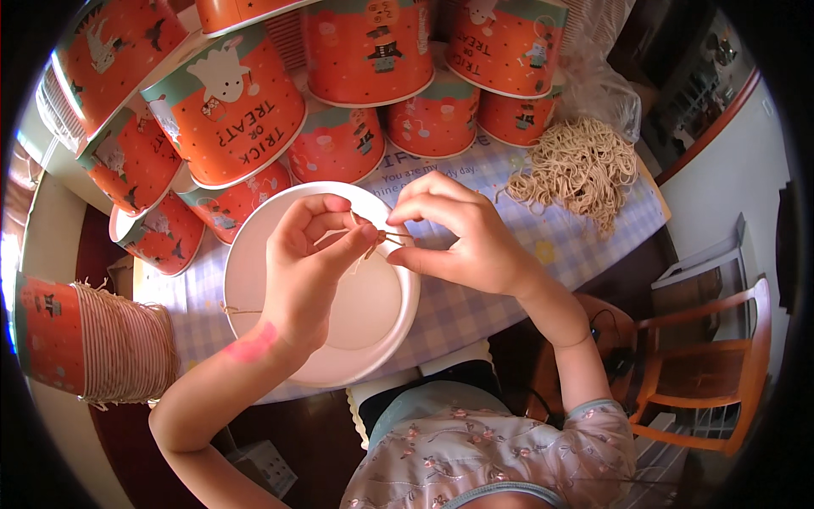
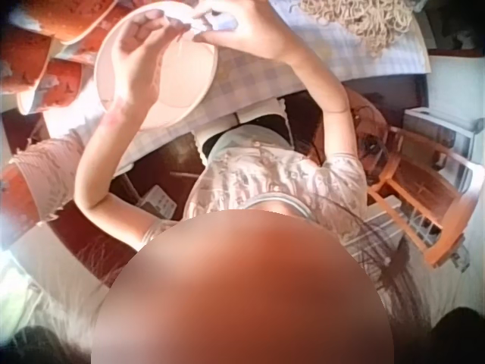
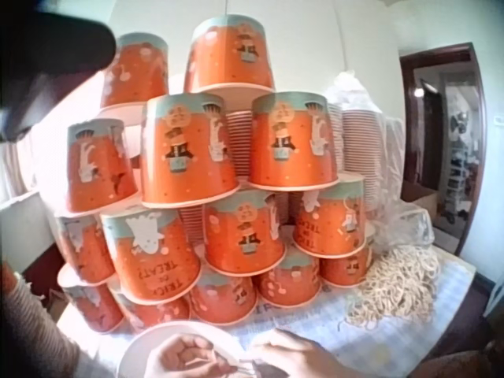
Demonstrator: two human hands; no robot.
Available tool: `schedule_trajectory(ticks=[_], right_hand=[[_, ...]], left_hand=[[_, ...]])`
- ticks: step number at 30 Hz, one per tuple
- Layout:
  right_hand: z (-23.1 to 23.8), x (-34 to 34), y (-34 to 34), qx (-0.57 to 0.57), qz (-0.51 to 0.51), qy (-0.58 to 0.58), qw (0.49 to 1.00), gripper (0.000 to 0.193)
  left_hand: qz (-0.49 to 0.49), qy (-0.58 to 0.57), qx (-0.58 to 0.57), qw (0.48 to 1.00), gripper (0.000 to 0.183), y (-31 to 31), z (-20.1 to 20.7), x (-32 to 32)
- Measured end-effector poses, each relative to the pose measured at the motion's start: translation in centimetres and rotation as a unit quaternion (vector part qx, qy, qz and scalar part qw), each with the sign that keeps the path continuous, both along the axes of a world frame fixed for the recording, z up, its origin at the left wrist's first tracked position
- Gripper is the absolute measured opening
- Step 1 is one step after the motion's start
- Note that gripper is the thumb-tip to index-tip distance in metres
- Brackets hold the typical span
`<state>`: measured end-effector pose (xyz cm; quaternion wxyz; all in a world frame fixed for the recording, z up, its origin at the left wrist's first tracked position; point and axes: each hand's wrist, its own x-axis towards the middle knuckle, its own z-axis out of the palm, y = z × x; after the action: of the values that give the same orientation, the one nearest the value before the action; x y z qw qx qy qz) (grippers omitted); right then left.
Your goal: Attaching string handles to decorative paper buckets and stacking them.
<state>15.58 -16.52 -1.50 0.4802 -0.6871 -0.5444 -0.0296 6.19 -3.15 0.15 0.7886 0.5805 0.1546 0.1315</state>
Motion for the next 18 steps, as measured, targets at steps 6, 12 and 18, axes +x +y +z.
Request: schedule_trajectory(ticks=[6,12,18], right_hand=[[0.1,0.6,-0.2,-0.024,0.083,0.105,0.991,0.011],[0.1,1.0,-0.2,-0.008,0.095,0.133,0.987,0.008],[0.1,1.1,-0.4,-0.013,0.097,0.131,0.986,0.008]], left_hand=[[-0.011,-0.018,0.021,1.000,0.022,-0.1,0.0,-0.1],[-0.038,-0.001,0.084,0.996,0.023,-0.5,-0.1,0.1],[-0.045,0.010,0.081,0.996,0.022,-0.7,-0.1,0.4]])
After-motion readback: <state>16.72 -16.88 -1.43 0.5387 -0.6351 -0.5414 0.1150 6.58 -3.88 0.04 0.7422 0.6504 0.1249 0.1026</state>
